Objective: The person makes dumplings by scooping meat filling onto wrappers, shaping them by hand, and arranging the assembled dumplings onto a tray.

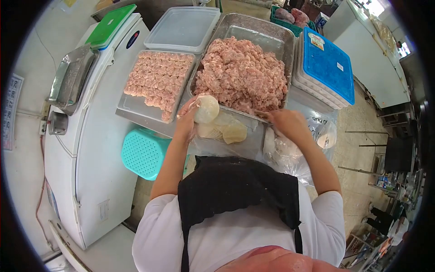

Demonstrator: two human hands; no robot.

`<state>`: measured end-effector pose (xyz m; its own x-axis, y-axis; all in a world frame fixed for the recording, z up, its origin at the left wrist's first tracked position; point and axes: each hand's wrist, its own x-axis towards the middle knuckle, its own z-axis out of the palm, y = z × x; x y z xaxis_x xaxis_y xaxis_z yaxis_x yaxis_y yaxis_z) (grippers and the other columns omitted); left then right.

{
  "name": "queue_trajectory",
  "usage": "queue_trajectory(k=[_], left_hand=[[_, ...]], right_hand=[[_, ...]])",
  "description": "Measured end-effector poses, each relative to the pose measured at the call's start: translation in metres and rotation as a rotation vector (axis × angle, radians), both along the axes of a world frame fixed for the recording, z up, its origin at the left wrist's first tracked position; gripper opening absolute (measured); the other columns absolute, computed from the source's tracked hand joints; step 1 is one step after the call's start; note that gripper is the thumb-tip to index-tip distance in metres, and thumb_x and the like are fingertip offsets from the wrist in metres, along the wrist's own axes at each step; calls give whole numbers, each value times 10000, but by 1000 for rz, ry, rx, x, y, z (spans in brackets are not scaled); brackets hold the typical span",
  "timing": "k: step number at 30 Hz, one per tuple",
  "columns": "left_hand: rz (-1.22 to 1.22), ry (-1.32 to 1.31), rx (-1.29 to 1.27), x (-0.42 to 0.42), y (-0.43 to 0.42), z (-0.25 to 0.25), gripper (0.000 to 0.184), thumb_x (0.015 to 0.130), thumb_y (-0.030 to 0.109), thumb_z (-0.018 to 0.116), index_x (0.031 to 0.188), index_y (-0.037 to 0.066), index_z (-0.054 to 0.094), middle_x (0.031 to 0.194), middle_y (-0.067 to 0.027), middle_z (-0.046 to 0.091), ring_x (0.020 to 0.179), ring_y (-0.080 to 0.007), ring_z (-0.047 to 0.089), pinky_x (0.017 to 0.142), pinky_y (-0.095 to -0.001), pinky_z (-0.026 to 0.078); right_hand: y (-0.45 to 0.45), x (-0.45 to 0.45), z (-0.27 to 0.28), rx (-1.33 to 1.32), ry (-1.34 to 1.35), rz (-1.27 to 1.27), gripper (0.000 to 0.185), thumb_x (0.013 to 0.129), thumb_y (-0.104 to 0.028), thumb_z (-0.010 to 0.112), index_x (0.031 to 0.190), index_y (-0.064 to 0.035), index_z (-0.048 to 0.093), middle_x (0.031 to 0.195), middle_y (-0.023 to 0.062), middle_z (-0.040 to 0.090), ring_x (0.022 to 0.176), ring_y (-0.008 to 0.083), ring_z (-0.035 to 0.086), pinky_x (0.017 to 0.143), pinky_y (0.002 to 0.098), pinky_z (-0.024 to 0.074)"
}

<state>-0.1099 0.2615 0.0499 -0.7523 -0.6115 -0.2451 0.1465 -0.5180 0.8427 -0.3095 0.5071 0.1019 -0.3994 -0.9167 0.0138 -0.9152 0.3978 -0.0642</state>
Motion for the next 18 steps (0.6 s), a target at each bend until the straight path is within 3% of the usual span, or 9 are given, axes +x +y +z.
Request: queue_trajectory(k=[4, 10, 14, 17, 18], left_hand=[[4, -3, 53, -3, -12, 4, 330, 959, 119, 472, 1256, -20, 513, 1175, -139, 609, 1107, -246, 592, 968, -374, 479], [-112, 111, 122, -13, -43, -10, 316, 937, 77, 488, 1231, -31, 525, 1175, -140, 610, 1100, -246, 596, 959, -364, 484], [-147, 134, 18, -4, -62, -2, 292, 922, 56, 520, 1204, -7, 559, 1148, -106, 626, 1037, -192, 613, 908, -328, 499], [-159, 147, 30, -1, -74, 4, 283, 919, 51, 533, 1194, 7, 577, 1128, -88, 635, 1006, -165, 620, 887, -306, 504], [-159, 145, 34, -1, -77, 7, 281, 919, 50, 533, 1194, 8, 579, 1126, -88, 636, 1006, -165, 620, 888, -303, 503]], right_hand=[[-9, -6, 41, 54, 94, -127, 213, 866, -235, 553, 757, -80, 652, 695, 109, 650, 666, 305, 665, 575, 426, 518], [-33, 27, -15, 141, 145, 47, 192, 861, -201, 546, 740, -99, 655, 688, 108, 649, 645, 278, 667, 540, 399, 519], [-36, 20, 69, 420, 135, -114, 225, 886, -234, 529, 756, -99, 653, 685, 118, 652, 646, 273, 670, 540, 419, 517], [-44, -2, 29, 129, 279, -165, 305, 884, -270, 546, 690, -68, 670, 652, 122, 658, 603, 286, 674, 522, 439, 519], [-50, 3, 6, 159, 241, -142, 317, 892, -277, 541, 690, -68, 668, 653, 126, 657, 594, 292, 669, 525, 443, 519]])
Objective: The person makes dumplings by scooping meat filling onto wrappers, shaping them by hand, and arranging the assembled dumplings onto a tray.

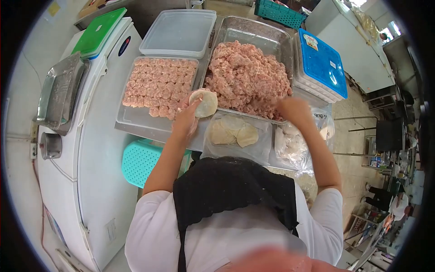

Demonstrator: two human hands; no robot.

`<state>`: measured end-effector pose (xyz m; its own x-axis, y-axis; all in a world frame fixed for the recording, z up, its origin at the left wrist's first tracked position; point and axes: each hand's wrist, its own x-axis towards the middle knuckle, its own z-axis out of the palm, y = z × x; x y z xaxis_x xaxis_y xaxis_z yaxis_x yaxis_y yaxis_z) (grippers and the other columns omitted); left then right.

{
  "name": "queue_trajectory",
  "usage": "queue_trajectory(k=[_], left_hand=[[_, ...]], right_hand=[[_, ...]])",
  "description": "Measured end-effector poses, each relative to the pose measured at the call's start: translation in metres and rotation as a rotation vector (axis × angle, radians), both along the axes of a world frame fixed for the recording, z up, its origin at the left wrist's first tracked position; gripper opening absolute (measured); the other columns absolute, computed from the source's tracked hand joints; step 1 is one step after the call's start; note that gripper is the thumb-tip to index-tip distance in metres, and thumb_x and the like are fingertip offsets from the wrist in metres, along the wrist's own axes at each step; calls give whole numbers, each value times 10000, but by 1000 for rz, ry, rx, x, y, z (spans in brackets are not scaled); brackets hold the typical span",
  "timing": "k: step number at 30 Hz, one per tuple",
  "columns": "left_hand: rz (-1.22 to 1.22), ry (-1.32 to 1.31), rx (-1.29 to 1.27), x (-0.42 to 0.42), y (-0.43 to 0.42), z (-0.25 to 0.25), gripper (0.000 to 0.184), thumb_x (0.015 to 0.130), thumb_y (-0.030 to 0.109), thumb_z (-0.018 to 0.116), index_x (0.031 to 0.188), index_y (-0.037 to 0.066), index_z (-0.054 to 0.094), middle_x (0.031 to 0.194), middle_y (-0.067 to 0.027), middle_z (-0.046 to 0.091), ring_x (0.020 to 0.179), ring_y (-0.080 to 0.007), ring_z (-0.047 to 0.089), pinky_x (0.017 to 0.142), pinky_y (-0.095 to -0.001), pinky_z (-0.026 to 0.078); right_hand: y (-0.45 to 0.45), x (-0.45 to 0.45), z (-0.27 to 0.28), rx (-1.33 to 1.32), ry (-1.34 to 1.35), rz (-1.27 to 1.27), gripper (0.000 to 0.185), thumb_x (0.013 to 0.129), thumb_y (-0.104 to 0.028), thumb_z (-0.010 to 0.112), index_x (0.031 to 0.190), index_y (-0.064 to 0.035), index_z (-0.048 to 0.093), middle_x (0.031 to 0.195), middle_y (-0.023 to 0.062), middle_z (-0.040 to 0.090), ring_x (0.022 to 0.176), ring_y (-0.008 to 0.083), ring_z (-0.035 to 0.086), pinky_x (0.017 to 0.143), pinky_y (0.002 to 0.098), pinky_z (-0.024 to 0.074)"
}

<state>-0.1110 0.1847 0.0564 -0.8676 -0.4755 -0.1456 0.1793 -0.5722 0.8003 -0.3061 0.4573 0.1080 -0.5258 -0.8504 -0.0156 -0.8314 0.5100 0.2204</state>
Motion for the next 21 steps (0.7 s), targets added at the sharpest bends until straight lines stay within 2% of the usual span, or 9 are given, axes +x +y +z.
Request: queue_trajectory(k=[2, 6, 8, 12, 14, 17, 19, 20, 21], left_hand=[[6, -42, 4, 1, -6, -5, 310, 916, 32, 509, 1221, -8, 551, 1171, -122, 619, 1068, -200, 605, 929, -335, 494], [31, -70, 70, -3, -11, -13, 334, 917, 25, 498, 1248, -18, 521, 1188, -145, 607, 1093, -227, 599, 961, -358, 482], [40, -61, 174, -9, -7, -11, 320, 937, 52, 493, 1248, -13, 524, 1175, -129, 611, 1067, -218, 609, 936, -337, 492], [-54, 3, 334, -37, 5, -14, 345, 978, 116, 431, 1289, -28, 467, 1228, -146, 576, 1106, -251, 590, 972, -369, 475], [-100, 27, 349, -59, 17, -3, 376, 993, 178, 396, 1297, -36, 449, 1254, -157, 557, 1149, -271, 561, 1010, -401, 446], [-208, 131, 494, -80, 42, 34, 439, 1007, 295, 353, 1284, -31, 453, 1248, -163, 548, 1174, -285, 536, 1031, -432, 418], [-250, 225, 597, -100, 52, 42, 513, 1010, 417, 322, 1249, -10, 473, 1190, -163, 559, 1115, -279, 548, 991, -436, 430], [-219, 212, 628, -109, 52, 39, 523, 1010, 434, 316, 1244, -6, 475, 1174, -157, 562, 1092, -273, 551, 979, -435, 433], [-185, 198, 659, -112, 51, 50, 533, 1010, 450, 310, 1239, -2, 477, 1159, -151, 565, 1069, -267, 555, 967, -434, 437]], right_hand=[[-13, 23, -39, 54, -90, 32, 341, 908, -291, 530, 690, -66, 665, 656, 134, 655, 577, 304, 660, 532, 451, 518], [-17, 46, -18, -146, -272, -95, 362, 912, -299, 536, 700, -25, 640, 685, 165, 653, 621, 341, 642, 583, 438, 513], [-9, 43, -13, -207, -405, -149, 360, 918, -289, 540, 719, -4, 633, 703, 184, 650, 646, 357, 627, 604, 427, 501], [2, 41, -24, -563, -784, -335, 307, 940, -262, 546, 850, 3, 672, 652, 107, 617, 603, 242, 574, 575, 367, 445], [-4, 50, -8, -816, -912, -429, 288, 949, -258, 553, 947, -5, 690, 615, 44, 570, 571, 154, 518, 539, 324, 411], [-18, 52, 3, -995, -1139, -517, 329, 957, -299, 564, 1078, -12, 671, 625, -9, 515, 600, 67, 463, 534, 263, 383], [-29, 58, -6, -941, -1029, -492, 346, 958, -314, 568, 1105, -15, 663, 627, -13, 502, 595, 53, 452, 539, 239, 372], [-35, 61, -9, -912, -975, -478, 355, 959, -321, 570, 1119, -17, 658, 628, -16, 496, 592, 46, 447, 541, 227, 367], [-39, 68, -5, -823, -990, -606, 342, 946, -304, 583, 1119, -19, 660, 649, 49, 564, 597, 135, 533, 567, 278, 419]])
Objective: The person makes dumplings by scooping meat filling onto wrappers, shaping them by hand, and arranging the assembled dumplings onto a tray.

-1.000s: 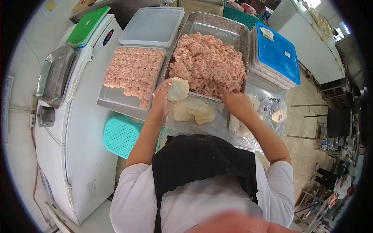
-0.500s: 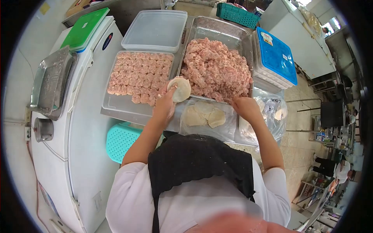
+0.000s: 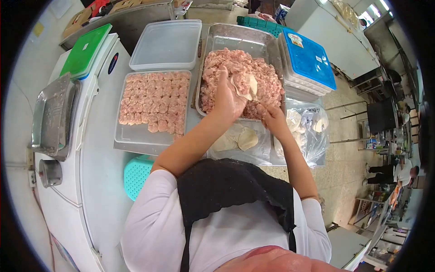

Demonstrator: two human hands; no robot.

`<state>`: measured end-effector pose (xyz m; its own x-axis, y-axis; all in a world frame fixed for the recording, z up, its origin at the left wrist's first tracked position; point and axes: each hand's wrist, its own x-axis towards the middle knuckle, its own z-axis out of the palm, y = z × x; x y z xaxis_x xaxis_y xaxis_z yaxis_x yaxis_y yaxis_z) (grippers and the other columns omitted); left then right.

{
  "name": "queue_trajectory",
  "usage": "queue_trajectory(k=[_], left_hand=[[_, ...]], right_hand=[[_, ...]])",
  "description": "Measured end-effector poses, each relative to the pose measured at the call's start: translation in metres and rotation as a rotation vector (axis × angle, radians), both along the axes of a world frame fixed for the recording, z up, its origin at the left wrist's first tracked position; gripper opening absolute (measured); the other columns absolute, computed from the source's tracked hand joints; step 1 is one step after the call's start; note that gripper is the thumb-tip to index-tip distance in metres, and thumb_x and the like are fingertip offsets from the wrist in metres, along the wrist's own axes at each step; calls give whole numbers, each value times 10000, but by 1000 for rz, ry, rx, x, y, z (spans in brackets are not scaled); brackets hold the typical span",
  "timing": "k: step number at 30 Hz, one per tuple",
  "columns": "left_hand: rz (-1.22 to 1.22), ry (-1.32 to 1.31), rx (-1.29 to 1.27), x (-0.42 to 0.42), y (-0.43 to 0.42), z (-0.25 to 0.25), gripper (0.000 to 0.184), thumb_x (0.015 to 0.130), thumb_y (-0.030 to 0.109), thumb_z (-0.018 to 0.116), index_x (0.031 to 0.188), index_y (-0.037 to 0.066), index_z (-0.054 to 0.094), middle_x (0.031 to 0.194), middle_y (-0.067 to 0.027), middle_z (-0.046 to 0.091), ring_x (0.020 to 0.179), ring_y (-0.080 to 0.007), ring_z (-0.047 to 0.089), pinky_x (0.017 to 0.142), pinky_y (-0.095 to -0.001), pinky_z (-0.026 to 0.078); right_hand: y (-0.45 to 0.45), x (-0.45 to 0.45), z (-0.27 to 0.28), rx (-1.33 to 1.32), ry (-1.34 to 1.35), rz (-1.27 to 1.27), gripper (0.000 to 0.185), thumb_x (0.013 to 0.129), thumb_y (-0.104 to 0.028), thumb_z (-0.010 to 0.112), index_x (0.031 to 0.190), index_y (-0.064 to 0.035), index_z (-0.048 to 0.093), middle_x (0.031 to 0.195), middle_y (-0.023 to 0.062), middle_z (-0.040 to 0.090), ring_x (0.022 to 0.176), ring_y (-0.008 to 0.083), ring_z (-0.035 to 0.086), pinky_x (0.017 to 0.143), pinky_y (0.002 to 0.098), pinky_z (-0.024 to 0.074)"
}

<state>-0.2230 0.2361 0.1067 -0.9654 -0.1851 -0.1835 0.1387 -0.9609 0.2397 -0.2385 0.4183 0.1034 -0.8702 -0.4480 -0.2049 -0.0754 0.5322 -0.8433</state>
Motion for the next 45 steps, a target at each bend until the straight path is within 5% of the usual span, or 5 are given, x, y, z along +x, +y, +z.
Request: queue_trajectory(k=[4, 21, 30, 38, 45], left_hand=[[89, -123, -111, 0, -6, -20, 616, 971, 557, 317, 1292, 52, 466, 1228, -151, 534, 1151, -311, 511, 1022, -494, 382], [-61, 268, -163, 18, -12, -34, 469, 913, 447, 557, 1149, 43, 530, 1078, -84, 597, 951, -247, 602, 937, -442, 475], [432, 95, -1766, 39, 17, 13, 670, 737, 165, 776, 1322, 82, 460, 1276, -94, 577, 1106, -211, 584, 962, -342, 451], [-144, 163, -2085, 46, -3, 32, 520, 672, 227, 821, 1128, 60, 634, 1055, -125, 663, 970, -265, 635, 891, -375, 468], [-287, -269, -1634, 14, -28, -29, 451, 698, 164, 789, 1101, 30, 638, 983, -100, 684, 933, -159, 644, 783, -299, 509]], right_hand=[[33, -8, 22, 263, 509, 270, 301, 908, -227, 594, 1117, -17, 643, 839, 223, 635, 801, 403, 610, 696, 433, 490], [46, -34, 47, 266, 576, 494, 271, 949, -214, 528, 1119, -32, 635, 1007, 172, 657, 936, 334, 637, 800, 396, 496], [78, -43, 83, 92, 115, 530, 338, 983, -282, 496, 1116, 4, 617, 870, 213, 643, 814, 313, 641, 726, 388, 470], [72, -39, 27, 17, 408, 640, 305, 955, -256, 545, 1123, -14, 626, 955, 193, 666, 836, 337, 641, 758, 376, 490], [54, -8, 51, 333, 822, 268, 352, 885, -193, 578, 1224, -96, 577, 926, 153, 663, 814, 373, 635, 700, 451, 512]])
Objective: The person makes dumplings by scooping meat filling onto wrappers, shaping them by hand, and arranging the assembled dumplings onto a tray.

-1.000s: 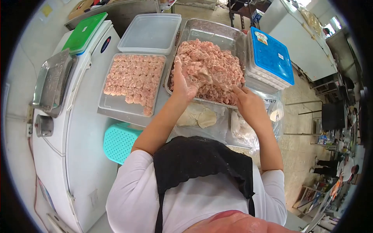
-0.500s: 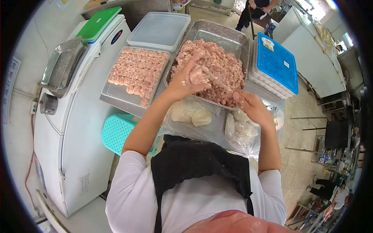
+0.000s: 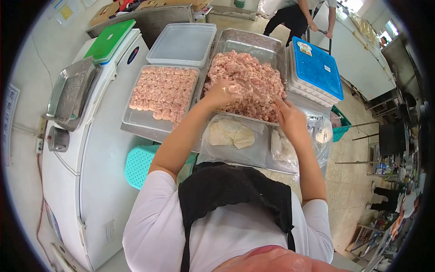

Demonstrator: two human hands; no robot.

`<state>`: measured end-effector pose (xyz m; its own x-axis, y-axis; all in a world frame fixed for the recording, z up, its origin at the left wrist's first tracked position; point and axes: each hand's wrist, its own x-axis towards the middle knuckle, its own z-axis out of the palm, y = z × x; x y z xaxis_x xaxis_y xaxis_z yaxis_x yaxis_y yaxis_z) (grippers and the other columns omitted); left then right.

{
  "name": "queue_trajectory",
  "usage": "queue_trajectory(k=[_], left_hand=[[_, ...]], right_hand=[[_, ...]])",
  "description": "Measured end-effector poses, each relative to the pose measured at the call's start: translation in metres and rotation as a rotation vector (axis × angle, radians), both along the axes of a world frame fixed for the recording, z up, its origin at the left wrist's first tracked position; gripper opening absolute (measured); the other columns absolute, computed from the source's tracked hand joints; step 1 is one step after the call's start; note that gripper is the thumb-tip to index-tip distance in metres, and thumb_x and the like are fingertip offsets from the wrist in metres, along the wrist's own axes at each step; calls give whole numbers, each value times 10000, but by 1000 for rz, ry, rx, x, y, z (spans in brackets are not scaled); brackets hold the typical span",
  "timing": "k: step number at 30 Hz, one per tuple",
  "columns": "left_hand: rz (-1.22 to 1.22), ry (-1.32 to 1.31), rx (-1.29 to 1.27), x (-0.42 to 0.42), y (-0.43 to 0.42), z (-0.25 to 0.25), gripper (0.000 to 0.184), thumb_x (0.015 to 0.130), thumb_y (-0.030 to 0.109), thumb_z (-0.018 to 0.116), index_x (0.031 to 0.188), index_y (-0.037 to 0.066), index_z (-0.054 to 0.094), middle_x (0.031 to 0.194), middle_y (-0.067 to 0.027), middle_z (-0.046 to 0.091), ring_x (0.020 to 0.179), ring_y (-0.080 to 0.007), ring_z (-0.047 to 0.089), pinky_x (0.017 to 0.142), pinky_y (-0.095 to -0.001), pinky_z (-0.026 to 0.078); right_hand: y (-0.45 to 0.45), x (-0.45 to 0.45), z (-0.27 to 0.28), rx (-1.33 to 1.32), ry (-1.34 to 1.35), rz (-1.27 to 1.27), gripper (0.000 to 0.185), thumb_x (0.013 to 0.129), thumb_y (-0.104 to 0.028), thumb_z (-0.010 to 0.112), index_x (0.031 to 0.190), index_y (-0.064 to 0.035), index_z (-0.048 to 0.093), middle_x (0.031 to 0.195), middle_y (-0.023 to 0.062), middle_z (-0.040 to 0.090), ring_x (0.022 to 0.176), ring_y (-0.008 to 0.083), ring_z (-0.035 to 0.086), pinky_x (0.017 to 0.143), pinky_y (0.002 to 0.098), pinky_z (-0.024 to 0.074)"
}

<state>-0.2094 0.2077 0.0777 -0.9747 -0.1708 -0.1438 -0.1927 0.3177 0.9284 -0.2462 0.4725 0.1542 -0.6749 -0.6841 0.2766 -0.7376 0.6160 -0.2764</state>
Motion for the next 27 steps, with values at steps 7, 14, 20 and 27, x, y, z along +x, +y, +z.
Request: queue_trajectory(k=[7, 14, 20, 27], left_hand=[[-261, 43, -206, 16, -26, 34, 509, 739, 174, 771, 1180, 21, 567, 1216, -113, 589, 1091, -183, 577, 908, -324, 463], [-332, 473, -124, 51, -61, 43, 512, 722, 209, 778, 1174, 79, 577, 1187, -121, 593, 1050, -223, 565, 944, -361, 425], [-559, 321, -190, 49, -78, 39, 404, 711, 185, 783, 1066, 49, 646, 1062, -86, 669, 949, -163, 626, 817, -327, 507], [-330, 249, -115, 16, -83, -9, 398, 719, 208, 787, 1033, 20, 632, 1072, -121, 659, 895, -147, 628, 754, -308, 513]], right_hand=[[-15, -14, -69, 194, -79, -162, 319, 921, -204, 545, 1213, -95, 608, 952, 185, 659, 818, 369, 633, 724, 447, 503], [-15, 40, 9, -229, -591, -161, 330, 932, -278, 587, 1162, -50, 649, 1029, 190, 683, 951, 243, 661, 820, 344, 499], [-56, 59, -23, -121, -476, 14, 313, 918, -248, 606, 1139, -31, 650, 1055, 176, 677, 952, 277, 656, 830, 339, 493], [-80, 84, -24, -144, 114, -51, 267, 896, -232, 586, 1125, -117, 662, 906, 150, 674, 810, 342, 649, 666, 421, 522]])
